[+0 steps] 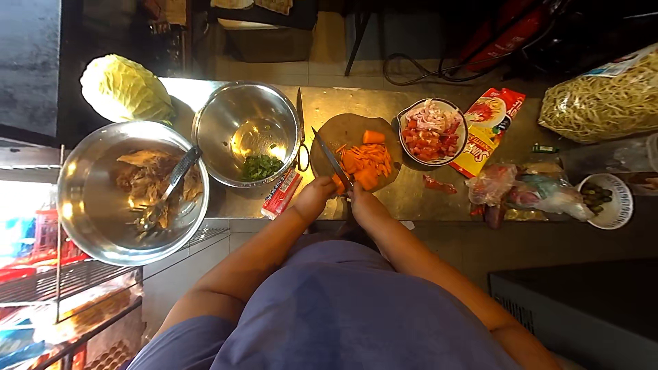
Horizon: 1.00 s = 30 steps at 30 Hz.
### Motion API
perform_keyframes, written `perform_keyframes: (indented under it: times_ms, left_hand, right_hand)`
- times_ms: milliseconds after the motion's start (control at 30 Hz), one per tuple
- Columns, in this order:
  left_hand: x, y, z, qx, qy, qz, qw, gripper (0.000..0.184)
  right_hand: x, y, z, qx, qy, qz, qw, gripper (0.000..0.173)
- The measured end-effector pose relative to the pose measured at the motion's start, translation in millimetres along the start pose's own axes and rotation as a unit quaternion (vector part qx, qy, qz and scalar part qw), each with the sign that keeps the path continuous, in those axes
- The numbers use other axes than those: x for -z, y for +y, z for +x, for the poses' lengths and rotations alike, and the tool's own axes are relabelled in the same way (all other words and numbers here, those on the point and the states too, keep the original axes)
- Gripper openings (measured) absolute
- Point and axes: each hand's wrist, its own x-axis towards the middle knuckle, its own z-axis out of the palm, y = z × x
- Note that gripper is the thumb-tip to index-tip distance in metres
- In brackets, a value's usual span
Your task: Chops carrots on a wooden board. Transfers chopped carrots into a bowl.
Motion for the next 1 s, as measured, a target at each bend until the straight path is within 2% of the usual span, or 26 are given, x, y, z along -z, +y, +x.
perform_keyframes:
  times_ms: [67, 167, 400, 500, 667, 833, 1000]
  left_hand:
    - [1, -1, 1, 0.0, 0.002, 0.004, 1.0, 0.013]
    - [-2, -1, 0, 0.002, -0.004, 0.004, 1.0, 0.013]
    - [1, -1, -1, -0.001, -0.003, 0.009, 1.0, 0.013]
    - [-3, -7, -4, -0.02, 0.001, 0.015, 1.0, 0.013]
    - [-1, -13, -4, -0.049, 0.005, 0.02, 0.999, 0.015]
    - [-2, -13, -3, -0.044, 0.007, 0.019, 0.999, 0.018]
    - [-4, -14, -3, -0.039, 0.012, 0.013, 0.999, 0.019]
  right_hand:
    - [13, -11, -14, -0.009, -0.011, -0.023, 1.0, 0.041]
    - [8, -14, -22, -0.029, -0.015, -0.025, 0.999, 0.039]
    - [-23, -2, 11, -0.015, 0.015, -0.008, 1.0, 0.041]
    - [-12, 1, 9, 0.002, 0.01, 0.006, 1.0, 0.043]
    - [13, -19, -20, -0.011, -0.016, -0.035, 0.999, 0.039]
    - [1, -12, -16, -0.011, -0.008, -0.031, 0.999, 0.035]
    - [-19, -5, 6, -0.012, 0.011, -0.003, 1.0, 0.039]
